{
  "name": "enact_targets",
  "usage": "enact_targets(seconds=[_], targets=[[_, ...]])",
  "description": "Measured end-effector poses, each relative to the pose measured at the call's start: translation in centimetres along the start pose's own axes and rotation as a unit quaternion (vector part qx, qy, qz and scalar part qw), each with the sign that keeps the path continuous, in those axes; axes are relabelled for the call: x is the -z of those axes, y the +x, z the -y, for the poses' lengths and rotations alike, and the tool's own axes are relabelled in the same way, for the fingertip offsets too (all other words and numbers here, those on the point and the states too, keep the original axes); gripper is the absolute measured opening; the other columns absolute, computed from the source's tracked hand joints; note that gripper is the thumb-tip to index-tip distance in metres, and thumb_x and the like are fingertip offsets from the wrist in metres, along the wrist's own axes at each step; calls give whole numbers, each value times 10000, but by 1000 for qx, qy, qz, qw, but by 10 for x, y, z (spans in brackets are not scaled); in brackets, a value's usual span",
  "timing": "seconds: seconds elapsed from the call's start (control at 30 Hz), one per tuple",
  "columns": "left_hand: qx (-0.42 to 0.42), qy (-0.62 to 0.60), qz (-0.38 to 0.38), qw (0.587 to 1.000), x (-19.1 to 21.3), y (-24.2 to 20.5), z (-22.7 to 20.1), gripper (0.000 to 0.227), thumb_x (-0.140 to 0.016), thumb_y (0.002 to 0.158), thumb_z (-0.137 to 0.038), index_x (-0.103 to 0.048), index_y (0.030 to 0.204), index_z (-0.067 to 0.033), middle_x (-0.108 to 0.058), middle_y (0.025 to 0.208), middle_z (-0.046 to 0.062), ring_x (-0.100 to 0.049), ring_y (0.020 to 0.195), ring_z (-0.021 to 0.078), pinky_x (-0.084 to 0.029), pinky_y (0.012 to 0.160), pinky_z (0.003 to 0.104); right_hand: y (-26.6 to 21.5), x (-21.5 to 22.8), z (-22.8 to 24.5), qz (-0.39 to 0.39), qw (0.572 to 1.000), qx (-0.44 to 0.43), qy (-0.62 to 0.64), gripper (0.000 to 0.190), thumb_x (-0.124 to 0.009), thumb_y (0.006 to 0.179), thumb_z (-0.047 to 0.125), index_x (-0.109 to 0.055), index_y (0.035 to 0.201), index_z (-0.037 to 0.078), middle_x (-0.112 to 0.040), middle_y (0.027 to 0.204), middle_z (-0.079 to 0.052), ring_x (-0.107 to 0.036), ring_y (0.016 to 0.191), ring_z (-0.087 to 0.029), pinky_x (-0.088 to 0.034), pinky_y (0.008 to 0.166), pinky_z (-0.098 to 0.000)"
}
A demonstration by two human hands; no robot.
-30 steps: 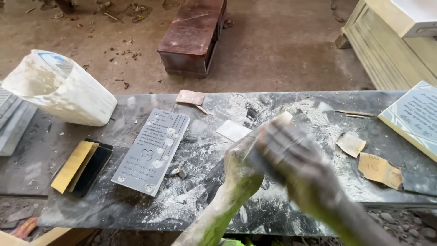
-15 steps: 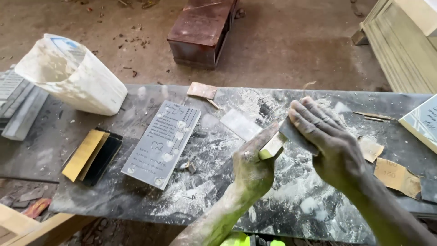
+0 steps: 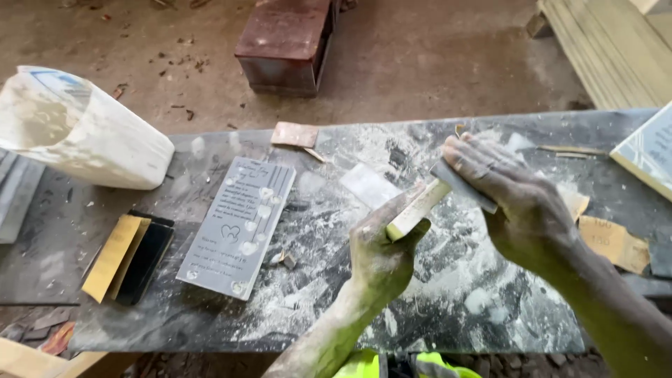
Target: Sanding the edges and surfaces of a stone plaque using sandpaper and a sanding block
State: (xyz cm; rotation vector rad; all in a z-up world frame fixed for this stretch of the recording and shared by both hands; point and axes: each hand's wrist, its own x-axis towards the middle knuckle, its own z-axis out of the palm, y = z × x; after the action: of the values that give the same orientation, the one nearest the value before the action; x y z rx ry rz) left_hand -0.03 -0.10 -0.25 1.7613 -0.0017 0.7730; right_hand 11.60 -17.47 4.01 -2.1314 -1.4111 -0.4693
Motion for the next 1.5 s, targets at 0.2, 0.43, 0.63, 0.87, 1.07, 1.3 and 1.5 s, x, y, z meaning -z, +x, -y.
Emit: enact_targets(seconds=[0.2,0.43,0.63,0.87,1.07,1.3,1.5], targets=[[24,-6,29,999,-19,0,6,387,-735,910,-115,-660,1276,-17,-731,1232,189,-774,1075,295,-686,826,360,-14,22,9,-70,996,-57,-22,358,-749,956,-71,-690,1309,-70,-703,1312,-251,-715,1218,-422,-617,1003,-433],[64,63,56,994,-43,-5,17,403,-770,879,-185,-695,1269,-120,-773,1174,131,-785,946,254,-656,705,367,-46,14,2,-35,997,-44,-60,423,-695,935,-89,-650,1352,-34,-699,1318,-270,-736,1156,-408,-652,898,-406],[101,69,86,989,-46,-9,30,256,-647,967,-143,-683,1204,-53,-795,948,90,-780,733,156,-658,610,264,-67,-10,13,35,999,-12,-35,551,-697,879,-24,-564,1408,52,-630,1300,-183,-600,1092,-346,-467,816,-405],[21,69,26,997,-55,4,23,317,-687,946,-131,-678,1260,-93,-793,1069,107,-789,816,193,-648,607,309,-51,-9,54,47,999,4,24,740,-747,874,102,-409,1529,37,-516,1551,-208,-528,1446,-420,-420,1216,-596],[-33,90,56,994,-48,-11,28,142,-634,971,-52,-667,1099,2,-761,841,125,-712,614,177,-599,530,283,-22,2,24,-72,997,1,6,259,-659,982,78,-687,1134,-130,-725,1158,-339,-758,1067,-463,-586,1089,-565],[1,145,36,989,-51,-28,42,171,-701,895,-49,-727,1064,-31,-784,848,98,-771,673,184,-667,603,299,-39,-2,16,-38,997,18,60,362,-573,1035,-53,-603,1369,85,-737,1235,-242,-772,1121,-411,-691,956,-434],[-16,105,22,994,-60,-10,36,175,-709,907,-48,-702,1079,-18,-766,882,122,-749,689,211,-640,565,327,-48,-7,31,17,995,47,86,527,-625,982,58,-486,1491,66,-494,1579,-150,-508,1502,-310,-372,1304,-482]])
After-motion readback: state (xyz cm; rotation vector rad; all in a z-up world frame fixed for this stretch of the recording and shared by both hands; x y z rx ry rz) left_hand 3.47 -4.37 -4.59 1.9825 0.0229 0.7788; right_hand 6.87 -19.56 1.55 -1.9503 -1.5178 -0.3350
